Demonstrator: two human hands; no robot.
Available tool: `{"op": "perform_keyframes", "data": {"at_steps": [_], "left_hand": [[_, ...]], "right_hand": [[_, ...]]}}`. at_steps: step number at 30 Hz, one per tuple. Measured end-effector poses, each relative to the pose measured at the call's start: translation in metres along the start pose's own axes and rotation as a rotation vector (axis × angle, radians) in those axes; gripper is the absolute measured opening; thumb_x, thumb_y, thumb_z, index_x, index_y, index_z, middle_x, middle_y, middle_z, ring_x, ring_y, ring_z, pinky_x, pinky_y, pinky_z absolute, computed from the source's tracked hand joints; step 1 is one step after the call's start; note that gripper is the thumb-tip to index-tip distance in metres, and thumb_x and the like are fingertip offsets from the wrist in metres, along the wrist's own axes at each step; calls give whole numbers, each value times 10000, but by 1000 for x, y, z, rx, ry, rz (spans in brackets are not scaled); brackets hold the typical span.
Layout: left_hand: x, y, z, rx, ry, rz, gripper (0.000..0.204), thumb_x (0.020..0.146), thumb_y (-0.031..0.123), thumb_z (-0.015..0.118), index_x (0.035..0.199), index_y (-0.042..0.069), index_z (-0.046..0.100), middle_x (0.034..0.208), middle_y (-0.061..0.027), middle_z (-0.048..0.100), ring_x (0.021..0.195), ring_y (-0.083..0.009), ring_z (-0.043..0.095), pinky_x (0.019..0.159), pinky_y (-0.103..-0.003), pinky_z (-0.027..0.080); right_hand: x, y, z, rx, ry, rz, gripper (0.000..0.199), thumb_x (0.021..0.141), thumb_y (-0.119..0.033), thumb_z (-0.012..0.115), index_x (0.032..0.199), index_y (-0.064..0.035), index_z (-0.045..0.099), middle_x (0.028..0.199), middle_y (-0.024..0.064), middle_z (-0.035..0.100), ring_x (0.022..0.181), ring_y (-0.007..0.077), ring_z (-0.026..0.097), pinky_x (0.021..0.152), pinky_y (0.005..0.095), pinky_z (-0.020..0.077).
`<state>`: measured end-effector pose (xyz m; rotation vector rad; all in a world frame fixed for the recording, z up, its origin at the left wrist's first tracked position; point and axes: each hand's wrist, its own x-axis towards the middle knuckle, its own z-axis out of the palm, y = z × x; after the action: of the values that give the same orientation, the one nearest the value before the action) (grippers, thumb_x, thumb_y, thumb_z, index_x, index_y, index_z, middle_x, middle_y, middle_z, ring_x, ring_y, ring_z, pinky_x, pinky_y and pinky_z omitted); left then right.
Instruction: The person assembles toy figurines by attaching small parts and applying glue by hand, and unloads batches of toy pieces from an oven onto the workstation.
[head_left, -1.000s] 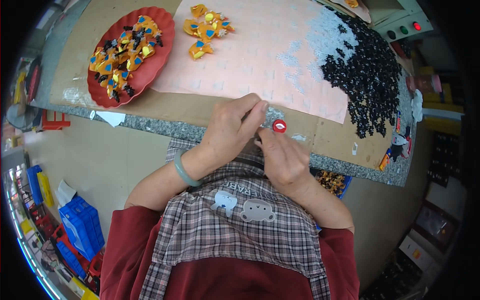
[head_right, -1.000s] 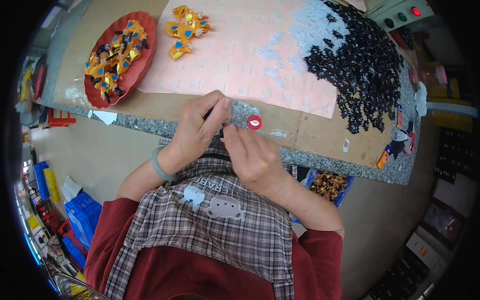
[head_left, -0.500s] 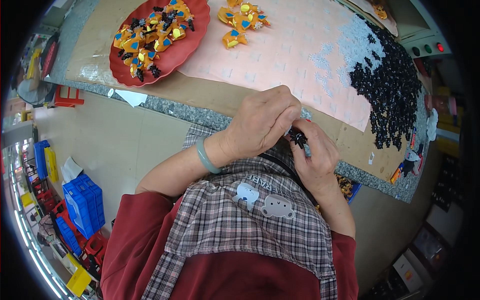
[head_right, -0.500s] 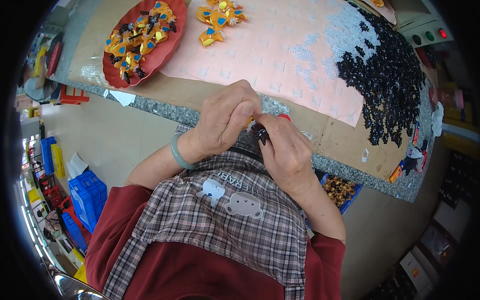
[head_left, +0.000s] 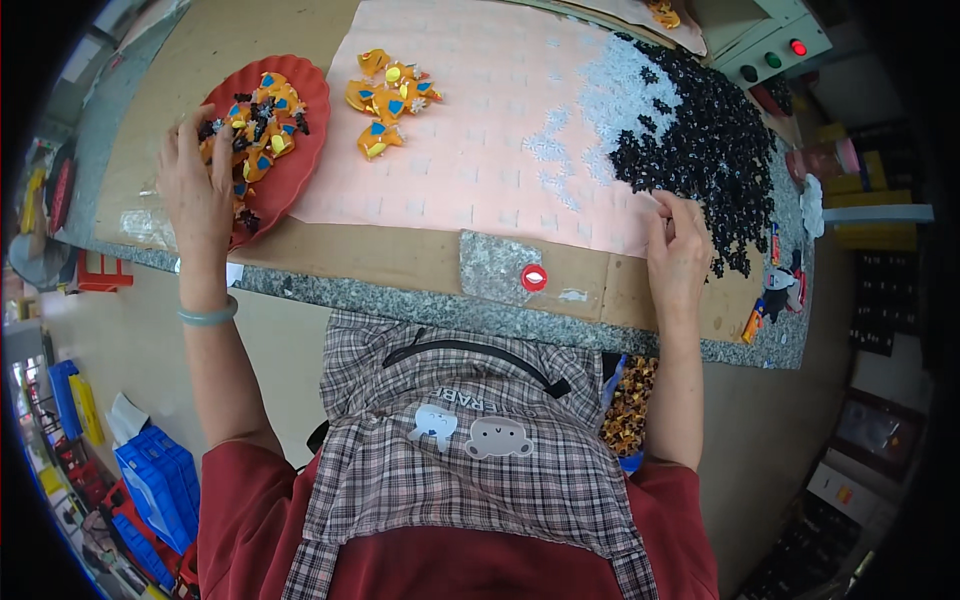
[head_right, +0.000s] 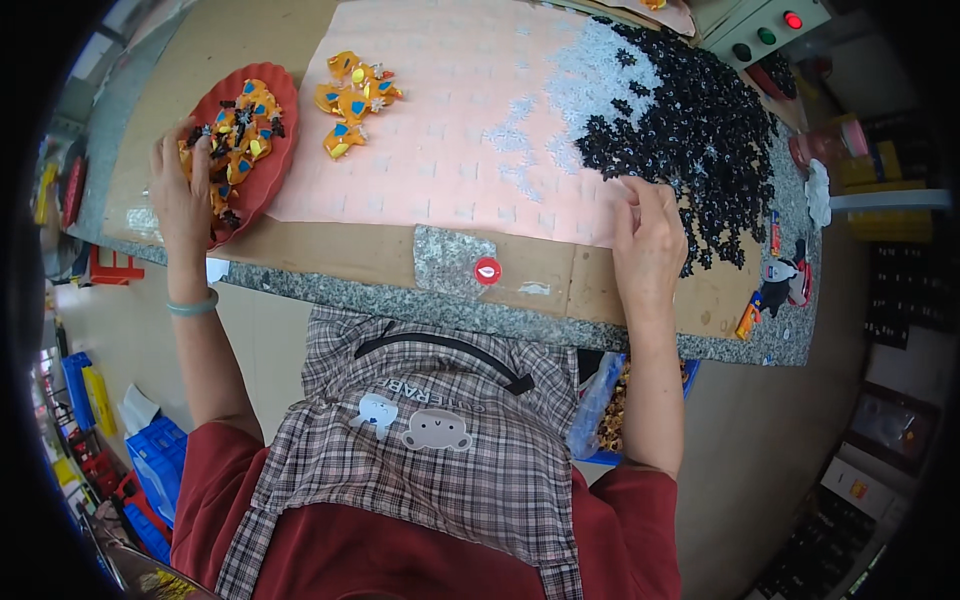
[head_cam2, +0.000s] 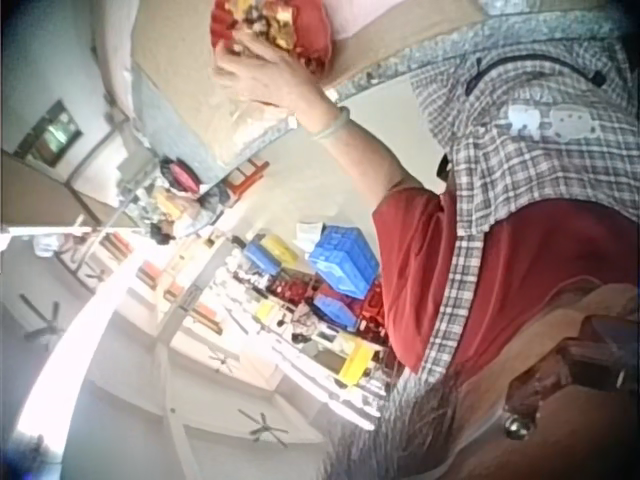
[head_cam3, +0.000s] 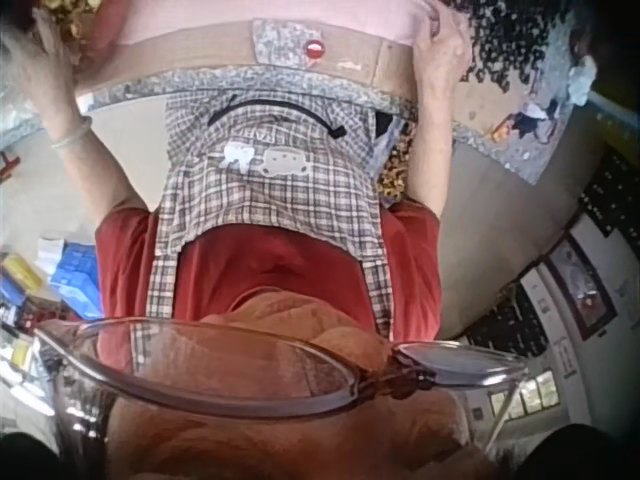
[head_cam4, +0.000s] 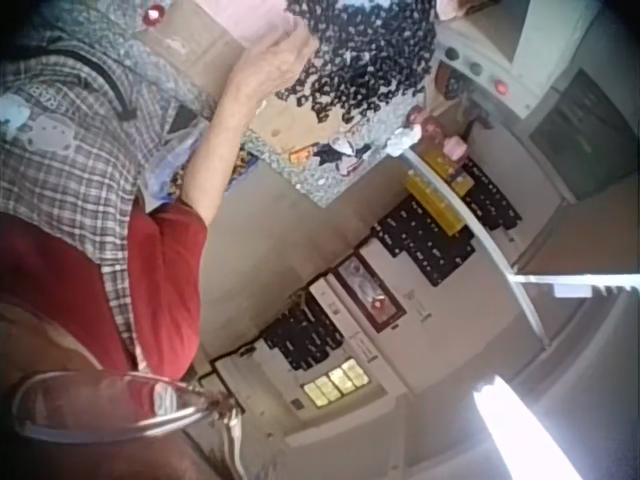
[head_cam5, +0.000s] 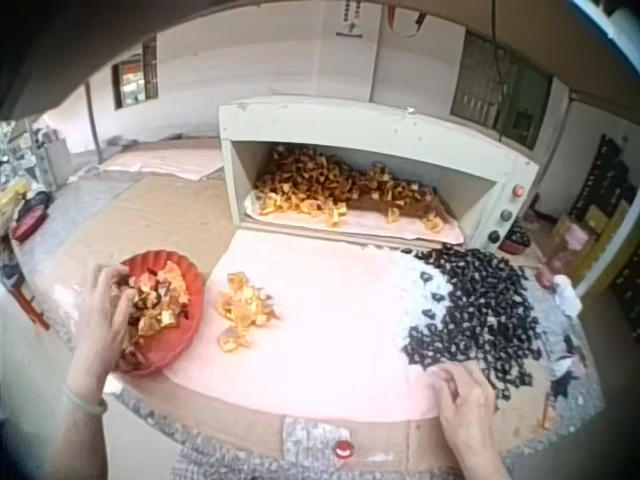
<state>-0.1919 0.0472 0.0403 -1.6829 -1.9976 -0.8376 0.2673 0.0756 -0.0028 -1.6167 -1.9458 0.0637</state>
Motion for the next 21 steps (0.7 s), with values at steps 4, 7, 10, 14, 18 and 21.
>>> {"op": "perform_keyframes", "data": {"at_steps": [4,7,10,14,18,21], "left_hand": [[-4,31,7,22,161,240,202,895,72,624,1096,56,628,1165,-146,581,1129,-329,555,958,-403,449],[-18,63,22,-246,20,314,240,853,50,645,1092,52,627,1193,-144,568,1126,-340,554,967,-417,449],[-33,90,38,-429,-149,274,273,821,28,650,1092,41,621,1213,-147,554,1136,-348,545,977,-430,445],[-41,101,59,-413,-194,312,292,820,19,637,1111,31,608,1230,-153,541,1132,-340,542,955,-430,460],[-45,101,68,-343,-232,324,305,823,16,629,1127,26,599,1231,-158,535,1120,-340,542,937,-429,471],[-46,101,71,-355,-291,309,309,824,16,627,1131,25,595,1221,-164,535,1115,-340,540,929,-430,475]], "right_hand": [[15,1,15,-129,-11,23,217,858,-73,670,1070,-29,676,859,110,606,723,249,624,662,352,510],[17,2,19,-190,-34,16,232,857,-79,673,1086,-45,682,837,97,592,707,219,608,655,339,498],[17,8,17,-223,-86,30,250,861,-58,659,1110,-56,680,846,99,587,729,215,609,665,342,494],[15,11,-4,34,-287,10,273,851,-42,631,1121,-32,666,951,125,607,824,308,637,730,381,510],[12,12,-15,170,-298,-24,276,841,-32,630,1114,-23,674,978,137,611,852,289,631,760,380,500],[8,13,-19,114,-230,44,206,852,-57,643,1048,-13,689,1013,129,628,821,277,652,745,370,512]]}}
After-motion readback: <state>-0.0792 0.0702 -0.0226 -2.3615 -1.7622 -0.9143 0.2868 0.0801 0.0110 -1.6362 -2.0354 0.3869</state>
